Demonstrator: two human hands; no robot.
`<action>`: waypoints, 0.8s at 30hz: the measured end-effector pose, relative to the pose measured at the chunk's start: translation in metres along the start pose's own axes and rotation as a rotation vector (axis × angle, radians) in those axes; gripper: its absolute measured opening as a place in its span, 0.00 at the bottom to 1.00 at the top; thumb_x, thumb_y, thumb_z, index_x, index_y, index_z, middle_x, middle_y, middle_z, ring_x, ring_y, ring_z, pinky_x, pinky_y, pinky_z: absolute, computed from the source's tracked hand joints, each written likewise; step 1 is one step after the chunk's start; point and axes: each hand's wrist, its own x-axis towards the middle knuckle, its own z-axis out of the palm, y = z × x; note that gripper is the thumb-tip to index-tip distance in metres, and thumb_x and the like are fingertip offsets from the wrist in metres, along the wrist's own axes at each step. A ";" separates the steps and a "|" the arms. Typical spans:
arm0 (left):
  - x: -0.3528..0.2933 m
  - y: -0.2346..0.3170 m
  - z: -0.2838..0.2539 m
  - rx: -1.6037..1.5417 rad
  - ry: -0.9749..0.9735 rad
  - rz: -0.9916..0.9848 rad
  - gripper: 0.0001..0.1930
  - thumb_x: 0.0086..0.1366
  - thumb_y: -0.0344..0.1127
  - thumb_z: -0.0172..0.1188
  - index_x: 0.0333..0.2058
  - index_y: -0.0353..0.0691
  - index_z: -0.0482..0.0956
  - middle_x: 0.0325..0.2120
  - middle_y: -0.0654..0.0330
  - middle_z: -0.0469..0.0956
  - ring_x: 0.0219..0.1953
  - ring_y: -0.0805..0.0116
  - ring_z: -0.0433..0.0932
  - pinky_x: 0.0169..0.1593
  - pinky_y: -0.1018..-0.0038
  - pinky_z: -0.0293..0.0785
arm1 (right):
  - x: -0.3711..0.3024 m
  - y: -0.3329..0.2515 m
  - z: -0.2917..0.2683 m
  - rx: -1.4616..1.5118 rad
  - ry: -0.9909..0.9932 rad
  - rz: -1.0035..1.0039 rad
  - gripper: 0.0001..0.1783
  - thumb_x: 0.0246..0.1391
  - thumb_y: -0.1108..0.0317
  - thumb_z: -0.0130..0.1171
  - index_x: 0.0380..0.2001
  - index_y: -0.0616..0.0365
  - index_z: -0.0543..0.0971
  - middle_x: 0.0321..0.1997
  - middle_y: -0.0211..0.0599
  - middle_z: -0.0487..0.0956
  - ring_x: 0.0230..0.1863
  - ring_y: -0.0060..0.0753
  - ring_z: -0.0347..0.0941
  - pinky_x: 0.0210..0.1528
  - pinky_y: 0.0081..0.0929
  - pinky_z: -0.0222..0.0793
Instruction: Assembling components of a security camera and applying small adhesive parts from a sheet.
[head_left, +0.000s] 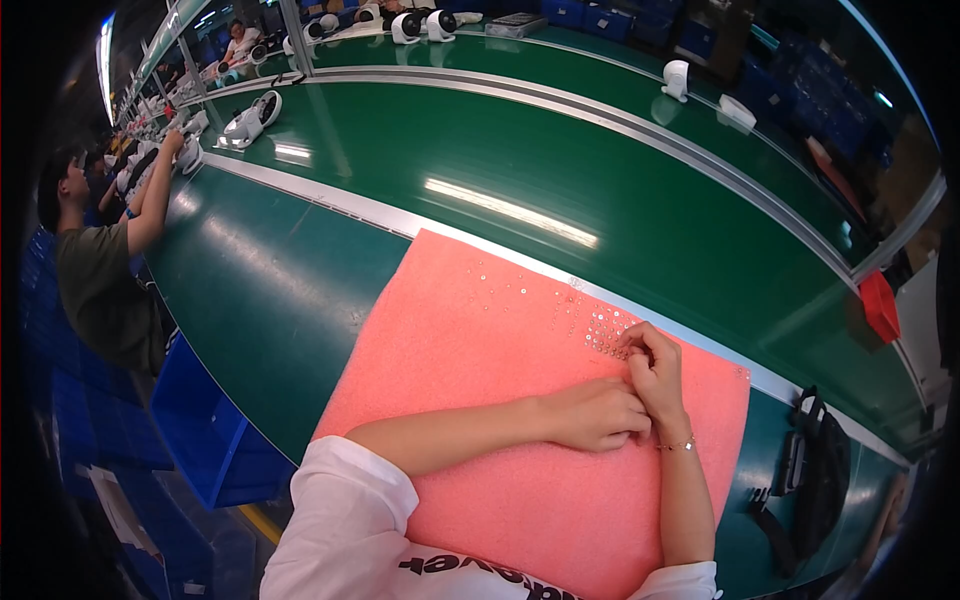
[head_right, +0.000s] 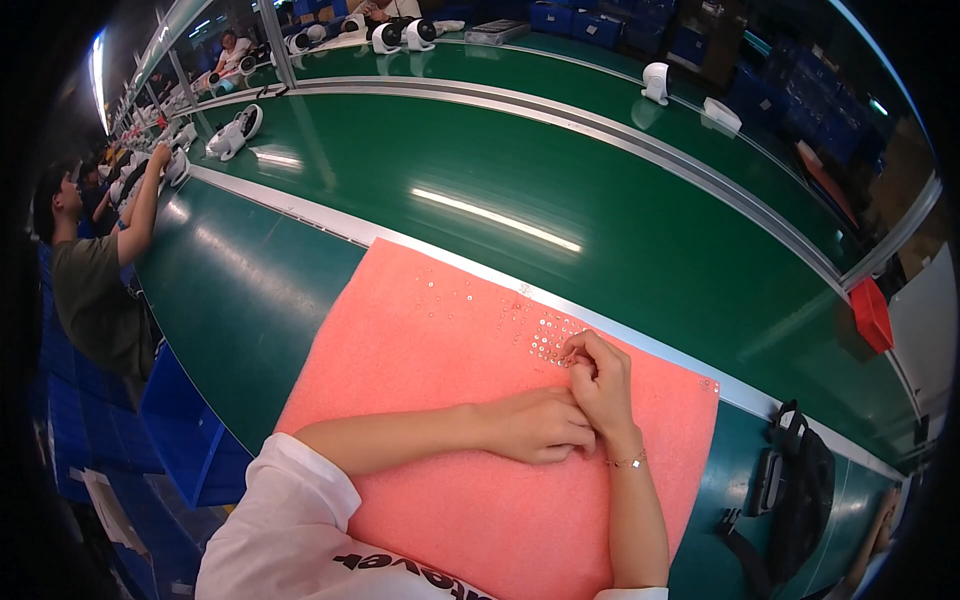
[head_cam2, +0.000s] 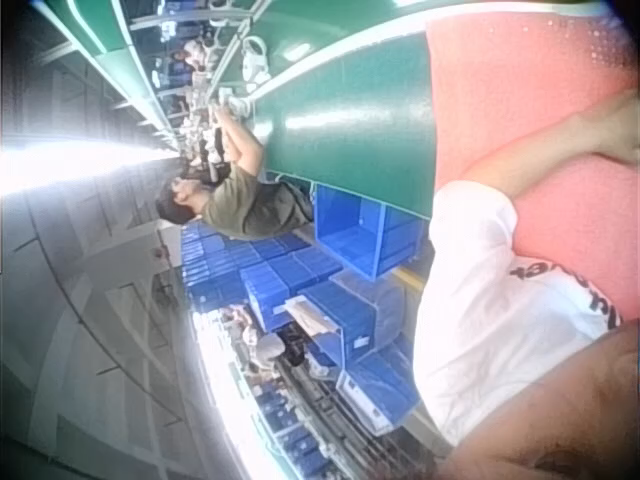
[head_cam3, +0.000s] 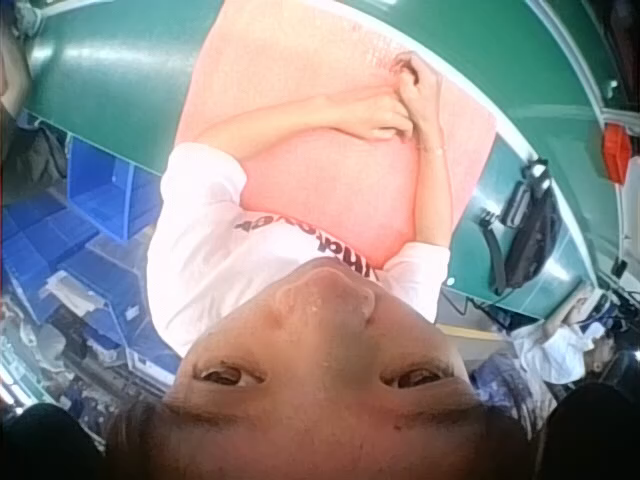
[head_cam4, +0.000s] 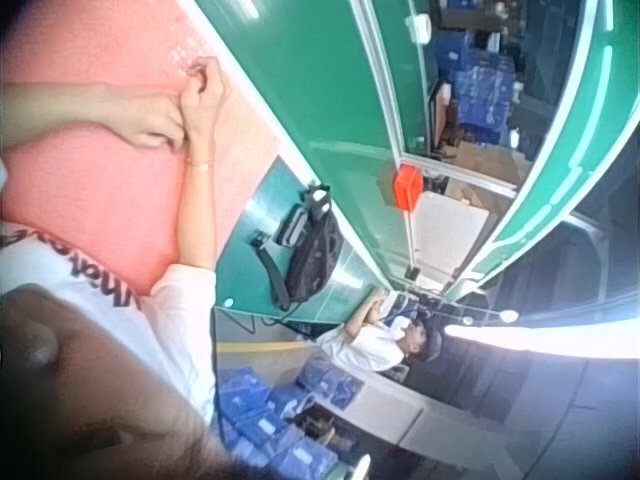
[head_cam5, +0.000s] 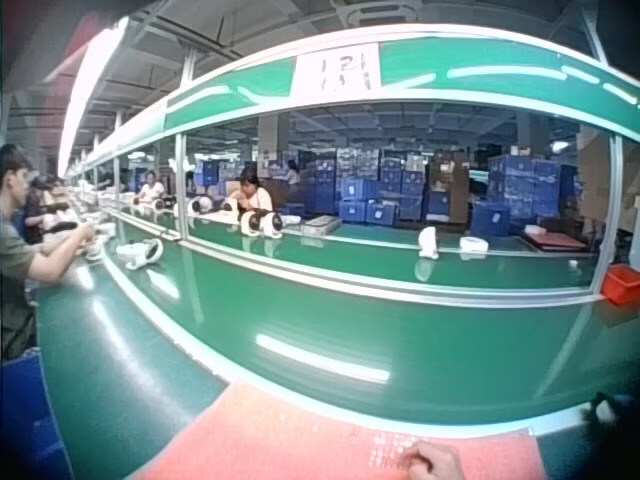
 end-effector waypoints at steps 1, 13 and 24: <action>0.000 0.000 0.000 -0.006 0.001 0.001 0.07 0.50 0.27 0.55 0.31 0.40 0.78 0.30 0.57 0.76 0.38 0.55 0.72 0.46 0.62 0.69 | 0.000 0.000 0.000 0.001 0.003 -0.005 0.13 0.35 0.83 0.41 0.25 0.64 0.73 0.15 0.32 0.64 0.16 0.20 0.56 0.19 0.22 0.53; -0.001 -0.002 0.001 -0.022 0.003 0.006 0.07 0.50 0.26 0.55 0.30 0.40 0.77 0.29 0.56 0.76 0.38 0.54 0.72 0.45 0.62 0.69 | 0.000 -0.001 0.001 0.003 0.003 -0.002 0.10 0.37 0.83 0.42 0.25 0.63 0.72 0.20 0.30 0.68 0.20 0.18 0.57 0.22 0.19 0.54; -0.001 -0.002 0.001 -0.012 0.018 0.014 0.07 0.50 0.26 0.55 0.30 0.40 0.77 0.29 0.56 0.76 0.37 0.54 0.73 0.45 0.62 0.69 | 0.000 -0.003 0.003 -0.019 0.029 -0.012 0.11 0.36 0.83 0.44 0.25 0.63 0.73 0.20 0.30 0.66 0.21 0.19 0.58 0.21 0.18 0.55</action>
